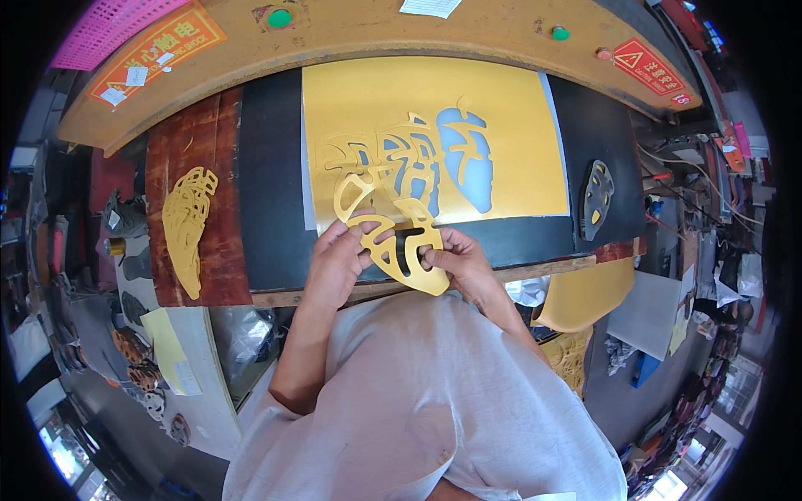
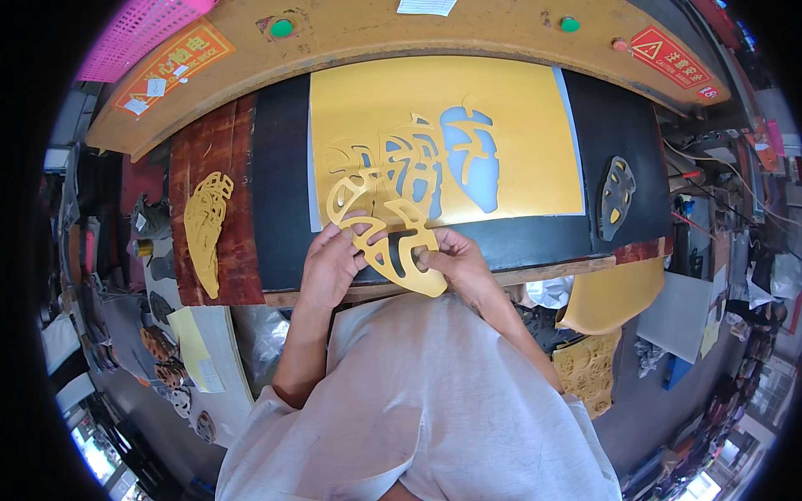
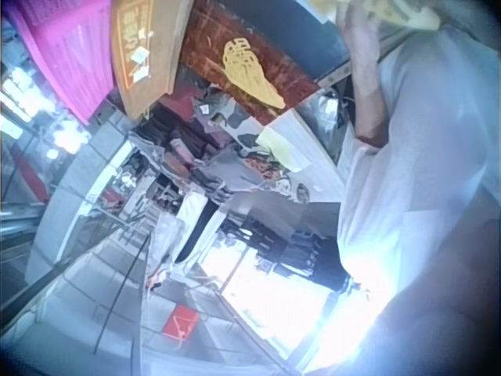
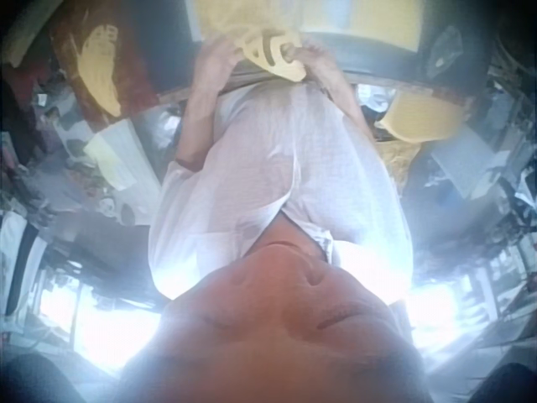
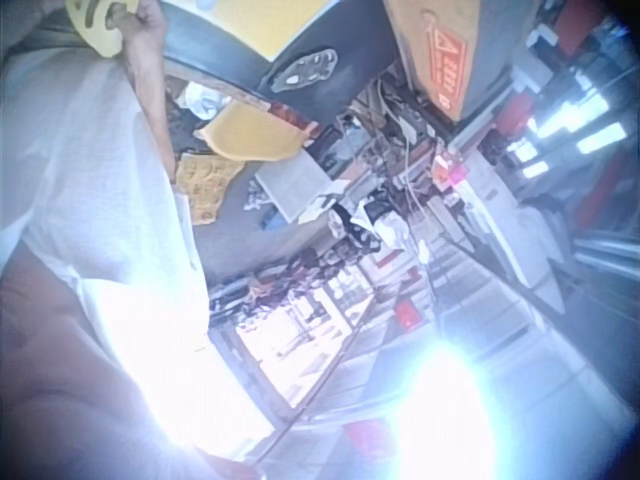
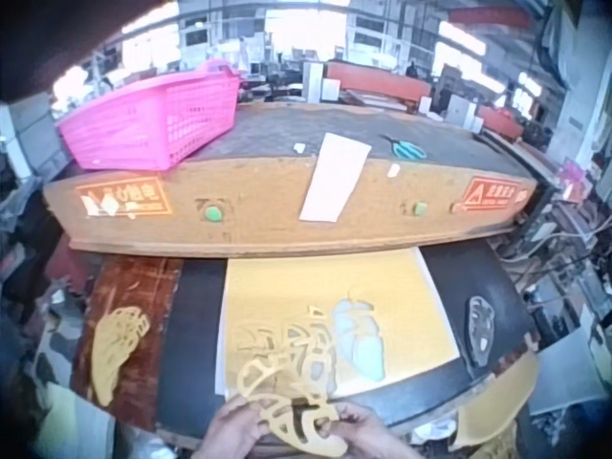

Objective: The person operates a die-cutting machine to cut a design into a yellow vinyl sheet. They then use scissors to trim and remove excess vinyl around the cut characters, refining the edges of the letters.

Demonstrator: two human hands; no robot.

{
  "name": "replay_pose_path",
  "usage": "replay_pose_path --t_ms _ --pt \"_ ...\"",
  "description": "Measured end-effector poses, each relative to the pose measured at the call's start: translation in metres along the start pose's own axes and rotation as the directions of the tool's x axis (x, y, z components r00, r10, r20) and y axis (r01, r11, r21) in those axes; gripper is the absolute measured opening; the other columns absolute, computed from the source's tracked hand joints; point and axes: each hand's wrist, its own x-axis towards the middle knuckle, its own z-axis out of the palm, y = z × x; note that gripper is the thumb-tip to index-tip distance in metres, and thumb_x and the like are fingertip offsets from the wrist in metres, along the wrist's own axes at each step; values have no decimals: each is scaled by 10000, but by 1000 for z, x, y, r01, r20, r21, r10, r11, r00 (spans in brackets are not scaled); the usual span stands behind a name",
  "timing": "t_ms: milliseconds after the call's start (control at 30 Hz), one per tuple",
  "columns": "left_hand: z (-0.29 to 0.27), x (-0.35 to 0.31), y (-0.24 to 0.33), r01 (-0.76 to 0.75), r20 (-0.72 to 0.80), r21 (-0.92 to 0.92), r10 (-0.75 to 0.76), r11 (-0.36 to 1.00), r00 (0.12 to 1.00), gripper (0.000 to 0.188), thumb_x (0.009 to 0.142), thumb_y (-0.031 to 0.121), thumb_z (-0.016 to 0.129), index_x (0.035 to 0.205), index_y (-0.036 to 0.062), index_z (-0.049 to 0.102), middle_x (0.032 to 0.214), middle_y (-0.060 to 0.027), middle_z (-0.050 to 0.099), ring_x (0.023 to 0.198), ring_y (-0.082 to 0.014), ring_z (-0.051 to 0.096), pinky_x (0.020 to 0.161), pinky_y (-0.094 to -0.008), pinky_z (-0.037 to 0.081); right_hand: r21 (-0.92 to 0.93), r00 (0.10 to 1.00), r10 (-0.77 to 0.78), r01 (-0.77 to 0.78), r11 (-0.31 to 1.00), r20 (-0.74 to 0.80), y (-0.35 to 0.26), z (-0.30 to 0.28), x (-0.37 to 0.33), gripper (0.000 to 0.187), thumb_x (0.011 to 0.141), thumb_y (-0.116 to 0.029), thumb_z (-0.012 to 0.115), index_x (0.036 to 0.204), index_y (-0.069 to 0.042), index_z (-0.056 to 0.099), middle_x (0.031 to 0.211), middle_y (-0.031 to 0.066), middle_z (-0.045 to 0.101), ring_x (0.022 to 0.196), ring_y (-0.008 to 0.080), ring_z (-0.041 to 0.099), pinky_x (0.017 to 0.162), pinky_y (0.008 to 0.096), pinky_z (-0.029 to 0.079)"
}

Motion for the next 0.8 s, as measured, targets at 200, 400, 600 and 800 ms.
replay_pose_path --t_ms 200,400,600,800 --pt "-3 8 -3 -14 -11 48 14 999 1000 372 1079 112 569 1412 -54 571 1255 -155 688 1166 -318 705 988 -435 599 -95 998 53 -49 994 30 2 0 -1 204 952 36 706 1140 -44 690 1000 64 760 901 123 709 745 268 564" --pt "-6 14 -5 -140 10 56 140 989 990 347 1132 246 535 1300 -45 624 1328 -192 693 1131 -283 715 954 -436 620 -160 995 42 -28 987 90 3 14 4 259 945 31 735 1190 -44 696 1113 54 770 982 127 714 864 296 573" --pt "-7 1 23 -125 -45 136 132 983 990 384 1157 335 473 1254 -16 597 1213 -187 714 846 -260 768 657 -349 641 -266 962 28 47 963 271 8 34 16 349 988 -5 728 1331 -1 661 1168 30 733 982 101 669 872 265 557" --pt "-50 -23 135 -99 -126 523 192 846 973 383 1156 374 452 1211 42 635 1117 -95 745 726 -183 756 511 -274 577 -510 962 227 -120 852 152 14 34 26 324 1013 -44 715 1329 19 680 1143 80 732 1000 159 701 885 304 594"
